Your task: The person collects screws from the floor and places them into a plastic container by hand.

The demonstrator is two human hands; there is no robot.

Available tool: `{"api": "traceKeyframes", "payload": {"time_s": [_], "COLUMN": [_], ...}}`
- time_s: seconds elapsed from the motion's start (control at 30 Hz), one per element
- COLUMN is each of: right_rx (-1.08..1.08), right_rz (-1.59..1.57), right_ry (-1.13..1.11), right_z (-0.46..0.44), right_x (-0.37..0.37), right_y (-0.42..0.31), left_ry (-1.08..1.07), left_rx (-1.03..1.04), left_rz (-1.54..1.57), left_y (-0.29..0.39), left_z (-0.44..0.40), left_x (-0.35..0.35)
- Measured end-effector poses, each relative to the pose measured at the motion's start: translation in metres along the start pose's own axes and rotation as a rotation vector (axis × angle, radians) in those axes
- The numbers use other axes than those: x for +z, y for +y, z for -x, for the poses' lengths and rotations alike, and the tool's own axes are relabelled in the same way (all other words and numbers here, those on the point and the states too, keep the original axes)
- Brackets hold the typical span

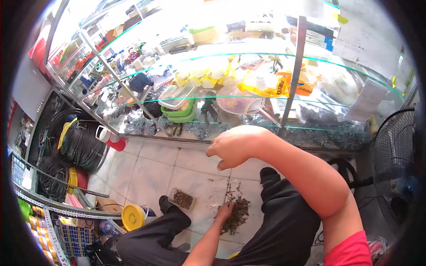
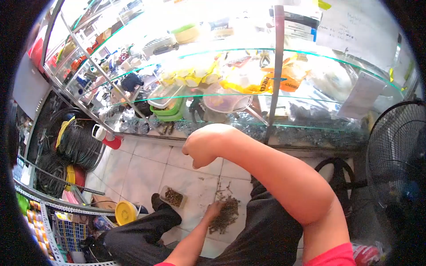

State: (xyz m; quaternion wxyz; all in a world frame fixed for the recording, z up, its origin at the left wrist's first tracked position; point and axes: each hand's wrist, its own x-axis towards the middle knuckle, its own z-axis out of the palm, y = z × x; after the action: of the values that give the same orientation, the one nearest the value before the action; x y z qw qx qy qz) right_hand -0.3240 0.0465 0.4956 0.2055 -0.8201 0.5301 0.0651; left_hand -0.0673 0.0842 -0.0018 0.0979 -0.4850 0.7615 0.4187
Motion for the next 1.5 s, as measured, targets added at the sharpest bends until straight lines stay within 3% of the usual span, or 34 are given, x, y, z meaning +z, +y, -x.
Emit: {"api": "traceKeyframes", "payload": {"time_s": [0.17,0.27,0.47,0.57,0.67,0.8,0.87,0.97,1.07,1.3,1.5], "right_rx": [-0.002,-0.006,0.004,-0.009,-0.031,0.032,0.01,0.015,-0.001,0.086,-0.013], "right_rz": [0.012,0.0,-0.015,0.0,0.014,0.058,0.095,0.16,0.108,0.132,0.215], "right_ry": [0.0,0.003,0.017,0.028,0.025,0.049,0.073,0.097,0.129,-0.116,0.018], "right_z": [-0.001,-0.001,-0.001,-0.002,-0.002,0.002,-0.002,0.001,0.027,0.02,0.028], "right_x": [0.001,0.003,0.005,0.006,0.004,0.001,0.005,0.0,-0.009,-0.031,-0.017], "right_y": [0.001,0.002,0.005,0.006,0.006,0.002,0.004,-0.005,-0.013,-0.019,-0.014], "left_ry": [0.071,0.038,0.051,-0.083,-0.013,-0.106,0.0,-0.185,-0.352,-0.513,-0.596], "left_rx": [0.1,-0.075,-0.016,-0.074,0.024,0.072,0.081,0.09,-0.25,-0.206,-0.077], "left_rz": [-0.294,-0.284,-0.195,-0.128,0.0,0.407,0.453,0.616,0.957,1.16,1.313], "left_y": [0.013,0.015,0.019,-0.001,-0.015,-0.03,-0.032,-0.021,-0.017,0.01,-0.004], "left_z": [0.017,0.012,0.025,-0.002,-0.005,-0.014,-0.015,-0.007,-0.004,0.014,0.009], "left_x": [0.017,0.029,0.013,0.012,0.003,-0.011,-0.011,-0.035,-0.041,-0.071,-0.069]}}
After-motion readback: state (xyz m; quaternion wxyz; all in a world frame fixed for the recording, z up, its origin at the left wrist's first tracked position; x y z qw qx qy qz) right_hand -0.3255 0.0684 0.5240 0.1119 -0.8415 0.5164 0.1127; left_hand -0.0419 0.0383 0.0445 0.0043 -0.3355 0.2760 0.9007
